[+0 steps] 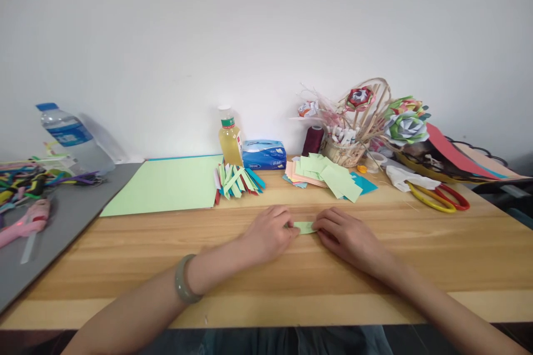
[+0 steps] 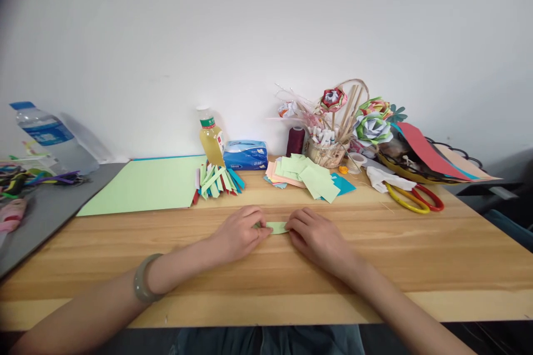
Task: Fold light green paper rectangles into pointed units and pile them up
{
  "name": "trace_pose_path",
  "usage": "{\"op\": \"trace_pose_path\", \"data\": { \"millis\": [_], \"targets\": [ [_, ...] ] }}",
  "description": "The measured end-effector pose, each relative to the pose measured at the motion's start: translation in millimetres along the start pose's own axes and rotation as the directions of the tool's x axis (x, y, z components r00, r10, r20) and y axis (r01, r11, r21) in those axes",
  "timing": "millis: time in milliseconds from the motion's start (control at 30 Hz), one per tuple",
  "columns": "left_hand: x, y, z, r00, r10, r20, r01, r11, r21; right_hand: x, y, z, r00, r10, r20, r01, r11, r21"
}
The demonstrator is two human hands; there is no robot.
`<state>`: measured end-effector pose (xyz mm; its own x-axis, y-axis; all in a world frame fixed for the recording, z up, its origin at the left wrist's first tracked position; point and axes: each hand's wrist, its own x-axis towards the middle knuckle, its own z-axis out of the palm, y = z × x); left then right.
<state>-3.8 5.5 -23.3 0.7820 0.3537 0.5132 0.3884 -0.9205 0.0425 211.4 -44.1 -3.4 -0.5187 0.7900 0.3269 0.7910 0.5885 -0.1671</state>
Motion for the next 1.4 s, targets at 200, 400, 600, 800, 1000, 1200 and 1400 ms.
{"op": "trace_pose_path", "data": {
  "millis": [200,400,600,800,1000,1200,1400],
  "targets": [
    [-0.4,-0.4,-1.1,0.999,-0.001,0.034,0.001,1.000,-0.010,-0.3,0.1,-2.0,0.999,-0.032,0.017,0.032,0.999,-0.005],
    [0.1,-4.1,-8.4,0.999,0.015,0.049,-0.014,1.000,-0.003,1.6,-3.9,-4.0,0.999,0.017,0.039,-0.017,1.000,-0.002],
    [-3.3,-14.1,-12.5,0.998,-0.030,0.050,0.035,0.995,-0.088,8.6,-2.7,-2.8,0.998,0.000,0.058,0.004,0.999,-0.054],
    [-0.8,-14.8,-9.9,0.921,-0.371,0.121,0.390,0.866,-0.313,18.0,1.4,0.4,0.985,0.138,0.105,-0.131,0.989,-0.068],
    [6.0,-6.0,-10.4,0.828,-0.537,0.162,0.561,0.791,-0.244,22.9,-2.3,2.2,0.956,0.268,0.118,-0.255,0.961,-0.109],
    [8.8,-4.5,-9.1,0.811,-0.551,0.197,0.578,0.807,-0.120,20.4,-1.4,0.9,0.949,0.293,0.117,-0.268,0.944,-0.191],
    [5.4,-8.2,-8.0,0.842,-0.509,0.181,0.530,0.842,-0.100,12.7,9.8,0.0,0.972,0.229,0.057,-0.219,0.964,-0.151]
  ]
}}
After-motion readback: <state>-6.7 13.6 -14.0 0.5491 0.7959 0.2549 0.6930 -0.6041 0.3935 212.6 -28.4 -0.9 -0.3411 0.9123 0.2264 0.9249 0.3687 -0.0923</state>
